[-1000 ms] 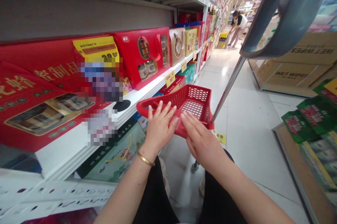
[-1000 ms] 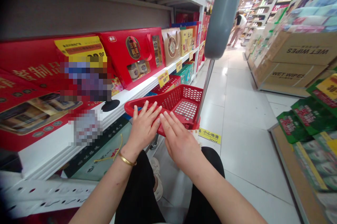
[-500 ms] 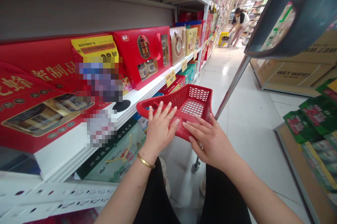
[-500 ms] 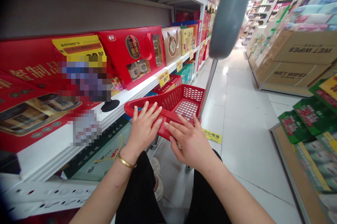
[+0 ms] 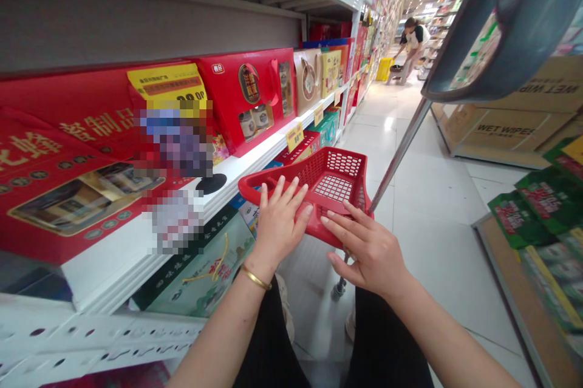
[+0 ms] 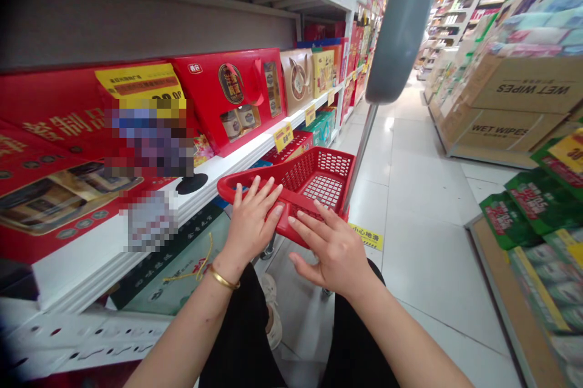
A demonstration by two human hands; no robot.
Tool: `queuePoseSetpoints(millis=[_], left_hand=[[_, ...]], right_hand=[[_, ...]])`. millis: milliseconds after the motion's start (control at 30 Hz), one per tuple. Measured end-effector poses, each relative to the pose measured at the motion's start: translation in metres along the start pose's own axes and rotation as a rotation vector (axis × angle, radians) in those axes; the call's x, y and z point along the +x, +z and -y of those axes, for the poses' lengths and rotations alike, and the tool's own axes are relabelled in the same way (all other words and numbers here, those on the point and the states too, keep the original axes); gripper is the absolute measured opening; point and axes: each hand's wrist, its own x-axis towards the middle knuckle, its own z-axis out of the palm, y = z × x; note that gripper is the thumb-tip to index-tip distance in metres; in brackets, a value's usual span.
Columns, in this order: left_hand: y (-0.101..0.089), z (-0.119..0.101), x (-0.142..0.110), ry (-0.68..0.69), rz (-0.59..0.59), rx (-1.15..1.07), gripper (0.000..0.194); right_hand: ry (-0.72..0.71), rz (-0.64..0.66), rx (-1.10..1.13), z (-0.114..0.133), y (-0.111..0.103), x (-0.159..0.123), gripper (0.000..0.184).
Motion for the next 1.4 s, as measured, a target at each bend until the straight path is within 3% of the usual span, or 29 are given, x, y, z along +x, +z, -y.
queuePoseSetpoints(millis=[267, 533, 800, 1033, 1233, 1400], left_hand=[[0.002, 0.001, 0.001, 0.002, -0.003, 0.010, 0.047], [0.001, -0.001, 0.002, -0.001, -0.009, 0.015, 0.046], [0.002, 0.002, 0.003, 0.002, -0.014, -0.001, 0.046], [0.002, -0.002, 0.003, -0.002, -0.010, 0.007, 0.045], [0.002, 0.003, 0.002, 0.007, -0.012, 0.023, 0.046], [0.003, 0.002, 0.002, 0.006, -0.021, 0.016, 0.045]], right_hand=[[0.086, -0.022, -0.050, 0.003, 0.007, 0.002, 0.075], [0.146, 0.085, -0.134, 0.008, 0.005, 0.006, 0.050], [0.082, 0.073, -0.070, 0.000, 0.009, 0.004, 0.059], [0.133, 0.031, 0.003, -0.004, 0.007, 0.002, 0.059], [0.030, 0.120, -0.057, 0.013, 0.013, 0.014, 0.057], [0.061, 0.132, -0.064, 0.006, 0.002, 0.013, 0.057]])
